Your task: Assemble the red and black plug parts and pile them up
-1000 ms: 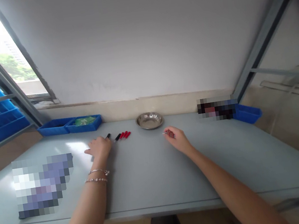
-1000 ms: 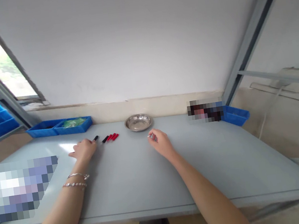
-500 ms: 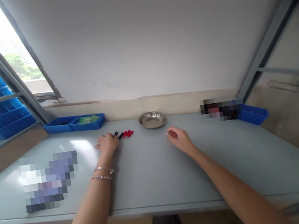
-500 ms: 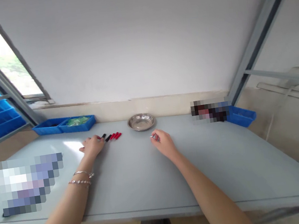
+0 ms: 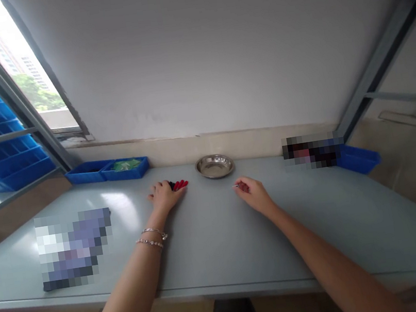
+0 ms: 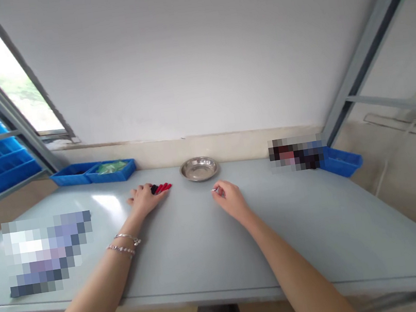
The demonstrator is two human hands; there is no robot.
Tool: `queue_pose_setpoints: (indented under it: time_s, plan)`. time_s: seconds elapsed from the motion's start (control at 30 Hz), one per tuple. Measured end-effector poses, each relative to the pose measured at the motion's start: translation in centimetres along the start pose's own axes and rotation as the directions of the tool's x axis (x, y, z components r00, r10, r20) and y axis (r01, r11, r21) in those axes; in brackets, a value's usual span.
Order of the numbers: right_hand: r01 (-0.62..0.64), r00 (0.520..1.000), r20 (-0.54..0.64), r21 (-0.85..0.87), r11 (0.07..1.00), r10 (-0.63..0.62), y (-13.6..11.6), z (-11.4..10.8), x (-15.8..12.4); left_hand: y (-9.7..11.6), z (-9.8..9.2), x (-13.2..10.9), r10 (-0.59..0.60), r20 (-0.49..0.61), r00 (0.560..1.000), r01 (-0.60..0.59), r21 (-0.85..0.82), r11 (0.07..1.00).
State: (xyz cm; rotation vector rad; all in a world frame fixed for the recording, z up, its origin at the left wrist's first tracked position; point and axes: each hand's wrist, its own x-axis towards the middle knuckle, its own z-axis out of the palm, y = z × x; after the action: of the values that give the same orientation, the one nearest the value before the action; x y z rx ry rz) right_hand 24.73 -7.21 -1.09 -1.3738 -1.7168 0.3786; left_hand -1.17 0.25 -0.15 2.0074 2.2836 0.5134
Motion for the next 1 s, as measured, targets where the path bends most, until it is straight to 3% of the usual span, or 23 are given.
queue_pose_setpoints:
  time_s: [0.4, 1.0]
  plan:
    - [-0.003, 1.000, 0.001, 0.009, 1.000, 0.003, -0.10, 0.03, 0.01, -0.02, 0.43, 0.24, 0.090, -0.018, 0.996, -0.090, -0.019, 0.996]
    - [-0.007, 1.000, 0.011, -0.003, 1.000, 0.007, -0.43, -0.21, -0.01, 0.21, -0.20, 0.12, 0.277, 0.125, 0.953, -0.264, -0.113, 0.958]
